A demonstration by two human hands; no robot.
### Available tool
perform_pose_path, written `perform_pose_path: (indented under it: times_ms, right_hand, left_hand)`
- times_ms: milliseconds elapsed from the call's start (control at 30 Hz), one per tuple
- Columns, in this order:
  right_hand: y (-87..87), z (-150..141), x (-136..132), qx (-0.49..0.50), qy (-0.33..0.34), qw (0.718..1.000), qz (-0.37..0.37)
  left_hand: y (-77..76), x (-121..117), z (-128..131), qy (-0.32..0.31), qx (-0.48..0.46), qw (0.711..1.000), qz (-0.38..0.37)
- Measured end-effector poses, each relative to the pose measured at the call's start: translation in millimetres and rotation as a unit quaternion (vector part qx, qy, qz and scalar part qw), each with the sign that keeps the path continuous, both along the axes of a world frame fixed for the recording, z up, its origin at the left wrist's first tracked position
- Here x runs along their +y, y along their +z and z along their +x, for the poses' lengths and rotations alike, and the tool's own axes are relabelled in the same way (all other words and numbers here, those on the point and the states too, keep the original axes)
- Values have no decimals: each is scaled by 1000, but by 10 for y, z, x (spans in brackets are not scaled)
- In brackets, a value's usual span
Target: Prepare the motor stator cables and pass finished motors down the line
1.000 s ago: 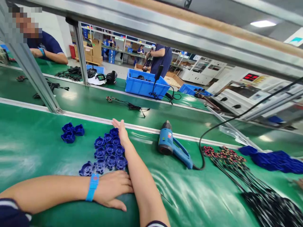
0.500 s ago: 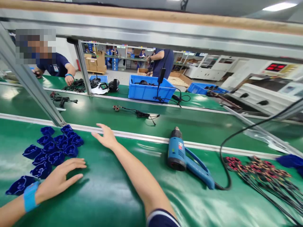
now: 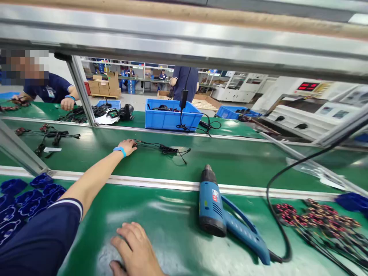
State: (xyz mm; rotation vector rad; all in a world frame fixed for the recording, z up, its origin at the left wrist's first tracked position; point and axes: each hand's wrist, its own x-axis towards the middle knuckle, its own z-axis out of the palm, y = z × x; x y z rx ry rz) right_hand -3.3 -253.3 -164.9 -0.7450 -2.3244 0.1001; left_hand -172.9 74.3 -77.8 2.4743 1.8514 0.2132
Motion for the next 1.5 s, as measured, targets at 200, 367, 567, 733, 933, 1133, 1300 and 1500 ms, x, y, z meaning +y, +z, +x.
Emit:
perform_pose_path:
  times_ms: [200,367,567,733,933,1133,1300,1500]
  right_hand:
    - [-190,-76,108,-10,3,997,79]
    - [-313,-205,54,63,-64,991,103]
    - [-217,-160,5,-32,-44,996,68]
    - [361,203,185,-102,-143,984,-36]
    - [651,434,1264,-141,-295,940,-93]
    - [678,3,1975,-209,-210,946,-133]
    - [942,99,1953,-267,-215,925,-164]
    - [1620,749,1151,-294,-180,910,-233]
  left_hand:
    - [-93,282,126,8,56,998,-18]
    - [33,319,177,-24,91,994,-62]
    - [237,-277,29,-91,142,979,-111]
    - [337,-1404,-286,-98,129,979,-122]
    - [184,-2654,-635,-37,76,989,-118]
    - [-8,-3097,-876,-24,67,991,-111]
    - [20,-3108,-1080,-36,61,993,-96]
    - [14,-3036,-1268,-107,27,986,-121]
